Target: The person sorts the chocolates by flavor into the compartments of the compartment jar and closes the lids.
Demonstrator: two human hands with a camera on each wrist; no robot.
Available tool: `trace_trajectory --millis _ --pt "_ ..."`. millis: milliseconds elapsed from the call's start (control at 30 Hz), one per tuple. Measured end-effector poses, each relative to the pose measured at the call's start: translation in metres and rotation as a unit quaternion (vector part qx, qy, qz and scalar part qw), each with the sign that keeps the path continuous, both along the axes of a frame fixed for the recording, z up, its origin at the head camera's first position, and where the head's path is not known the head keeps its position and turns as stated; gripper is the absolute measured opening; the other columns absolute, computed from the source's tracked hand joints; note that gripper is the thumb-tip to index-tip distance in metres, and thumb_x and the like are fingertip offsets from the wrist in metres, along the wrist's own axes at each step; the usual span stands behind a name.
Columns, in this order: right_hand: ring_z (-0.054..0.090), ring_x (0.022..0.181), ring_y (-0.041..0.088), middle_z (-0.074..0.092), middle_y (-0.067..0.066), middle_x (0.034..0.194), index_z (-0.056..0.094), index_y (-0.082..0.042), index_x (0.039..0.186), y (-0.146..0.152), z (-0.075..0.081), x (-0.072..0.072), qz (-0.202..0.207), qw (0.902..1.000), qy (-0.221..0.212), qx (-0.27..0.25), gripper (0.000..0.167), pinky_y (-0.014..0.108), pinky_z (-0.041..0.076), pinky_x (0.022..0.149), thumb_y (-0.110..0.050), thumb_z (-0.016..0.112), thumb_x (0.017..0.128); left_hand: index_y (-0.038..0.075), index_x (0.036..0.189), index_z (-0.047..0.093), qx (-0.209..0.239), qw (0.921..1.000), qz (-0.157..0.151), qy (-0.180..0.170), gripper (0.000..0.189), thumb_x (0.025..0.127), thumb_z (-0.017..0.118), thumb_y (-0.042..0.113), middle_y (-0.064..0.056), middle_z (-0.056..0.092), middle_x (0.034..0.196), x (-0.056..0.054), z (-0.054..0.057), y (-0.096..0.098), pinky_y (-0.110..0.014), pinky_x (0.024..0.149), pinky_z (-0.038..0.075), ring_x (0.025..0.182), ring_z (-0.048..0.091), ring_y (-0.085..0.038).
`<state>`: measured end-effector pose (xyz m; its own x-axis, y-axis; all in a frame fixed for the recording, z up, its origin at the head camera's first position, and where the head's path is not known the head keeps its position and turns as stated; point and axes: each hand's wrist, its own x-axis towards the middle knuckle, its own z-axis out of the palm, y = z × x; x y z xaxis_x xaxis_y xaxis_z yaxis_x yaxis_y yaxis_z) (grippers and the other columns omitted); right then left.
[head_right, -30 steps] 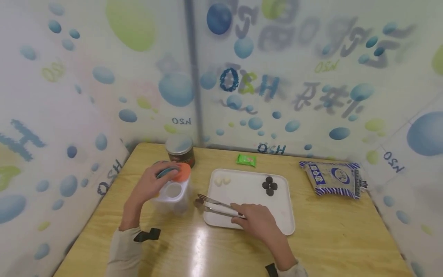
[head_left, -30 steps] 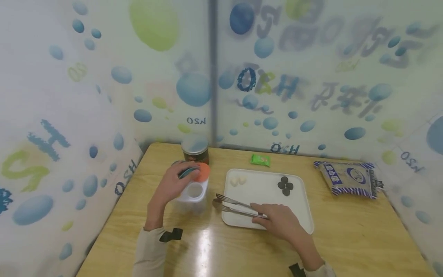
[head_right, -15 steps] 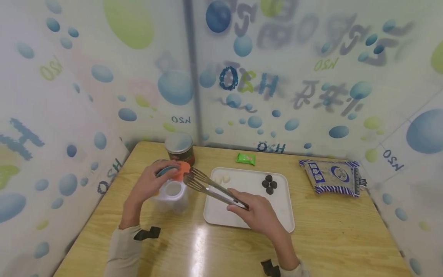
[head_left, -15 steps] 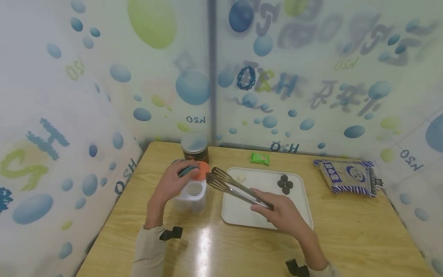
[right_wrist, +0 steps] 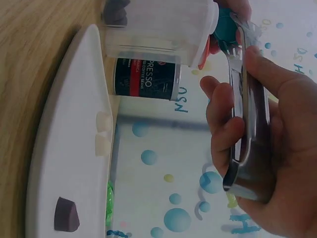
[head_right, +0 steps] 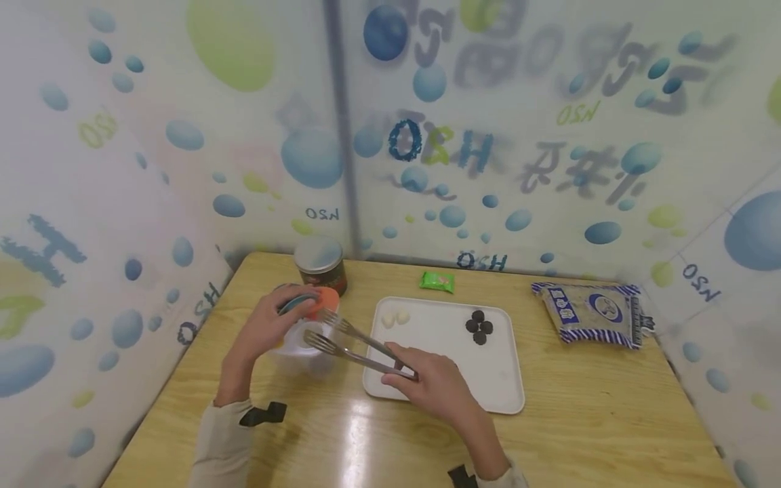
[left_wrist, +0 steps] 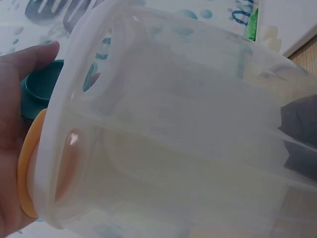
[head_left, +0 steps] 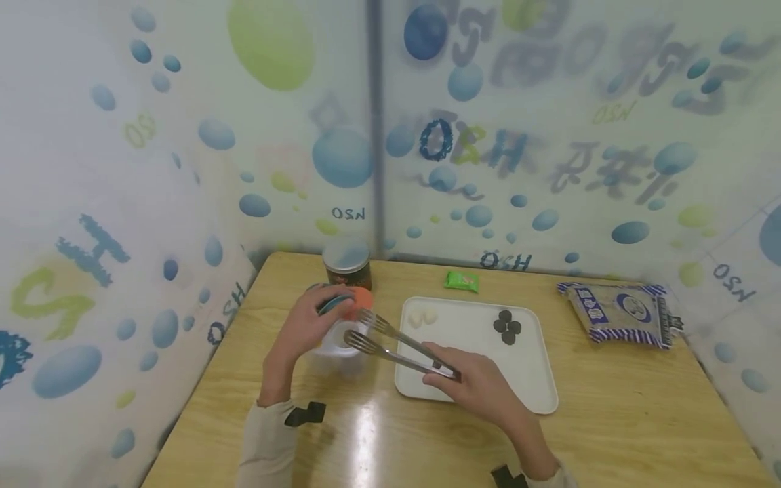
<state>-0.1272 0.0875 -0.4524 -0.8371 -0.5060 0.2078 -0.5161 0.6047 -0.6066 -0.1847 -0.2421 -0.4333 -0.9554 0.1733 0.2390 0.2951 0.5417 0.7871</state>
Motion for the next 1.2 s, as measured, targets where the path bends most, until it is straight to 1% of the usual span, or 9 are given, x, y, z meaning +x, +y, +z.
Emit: trace_trajectory --millis 100,167,233,400,533,733,933,1067,1200 --pt "0.04 0.059 -0.004 0.06 -0.018 0.085 0.058 -0.026 0.141 0.01 -0.007 0.004 -0.019 0.9993 -0.03 -0.011 0.055 0.018 0.04 0.054 -0.048 0.068 0.091 0.021 0.117 0.073 -0.004 1.0 0.001 0.004 0.028 0.096 0.065 0.039 0.0 0.067 0.129 0.0 0.001 0.0 -0.051 0.106 0.041 0.121 0.056 -0.023" --pt "0.043 0.06 -0.003 0.06 -0.019 0.087 0.055 -0.028 0.142 0.018 -0.014 0.007 -0.042 0.9976 -0.053 -0.014 0.057 0.019 0.041 0.054 -0.049 0.068 0.091 0.02 0.117 0.073 -0.004 1.0 -0.001 0.006 0.027 0.097 0.065 0.037 0.0 0.068 0.128 0.0 0.001 0.0 -0.051 0.106 0.04 0.12 0.056 -0.023" --pt "0.046 0.06 -0.003 0.063 -0.019 0.091 0.055 -0.03 0.141 0.028 -0.021 0.01 -0.071 0.995 -0.068 -0.017 0.056 0.019 0.042 0.053 -0.047 0.07 0.09 0.02 0.116 0.073 -0.003 1.0 -0.001 0.006 0.026 0.097 0.065 0.036 0.0 0.068 0.128 -0.001 0.001 0.0 -0.051 0.108 0.039 0.122 0.056 -0.024" --pt "0.048 0.057 0.001 0.066 -0.013 0.096 0.057 -0.031 0.135 0.057 -0.035 0.02 -0.15 0.982 -0.114 -0.018 0.053 0.022 0.042 0.049 -0.037 0.077 0.086 0.02 0.116 0.073 -0.008 1.0 0.0 0.005 0.027 0.097 0.064 0.038 -0.001 0.067 0.129 -0.004 0.005 0.002 -0.052 0.109 0.038 0.124 0.055 -0.025" --pt "0.046 0.052 0.002 0.063 -0.011 0.092 0.058 -0.029 0.134 0.083 -0.042 0.029 -0.189 0.9728 -0.135 0.002 0.054 0.022 0.039 0.045 -0.039 0.078 0.085 0.022 0.116 0.073 -0.006 1.0 0.004 -0.003 0.028 0.097 0.064 0.04 0.0 0.066 0.129 -0.002 0.006 0.001 -0.052 0.108 0.039 0.123 0.056 -0.023" --pt "0.04 0.05 -0.001 0.059 -0.013 0.083 0.061 -0.024 0.131 0.116 -0.048 0.046 -0.216 0.9703 -0.099 0.046 0.052 0.022 0.035 0.045 -0.043 0.077 0.085 0.022 0.116 0.073 0.002 1.0 0.0 0.0 0.026 0.097 0.064 0.037 0.002 0.068 0.126 0.001 0.001 0.0 -0.049 0.106 0.039 0.12 0.056 -0.021" --pt "0.039 0.055 -0.003 0.064 -0.013 0.09 0.062 -0.018 0.133 0.133 -0.054 0.061 -0.238 0.9641 -0.084 0.084 0.055 0.021 0.032 0.049 -0.043 0.076 0.086 0.02 0.116 0.073 0.003 1.0 -0.004 0.005 0.027 0.097 0.064 0.037 0.001 0.068 0.127 0.001 0.0 0.0 -0.05 0.109 0.037 0.121 0.056 -0.023" --pt "0.041 0.056 -0.001 0.064 -0.013 0.092 0.061 -0.018 0.137 0.141 -0.055 0.064 -0.249 0.9571 -0.106 0.102 0.058 0.022 0.033 0.05 -0.048 0.072 0.089 0.02 0.116 0.073 0.001 0.9999 -0.002 0.011 0.027 0.098 0.063 0.036 -0.001 0.068 0.127 -0.001 0.0 0.0 -0.051 0.114 0.033 0.123 0.056 -0.024" --pt "0.049 0.068 0.005 0.065 -0.008 0.092 0.059 -0.017 0.14 0.146 -0.051 0.063 -0.25 0.9493 -0.138 0.131 0.063 0.026 0.041 0.06 -0.054 0.067 0.09 0.021 0.116 0.073 0.0 0.9999 0.0 0.01 0.026 0.098 0.064 0.036 0.0 0.068 0.127 -0.002 0.0 0.0 -0.051 0.113 0.033 0.123 0.056 -0.023"
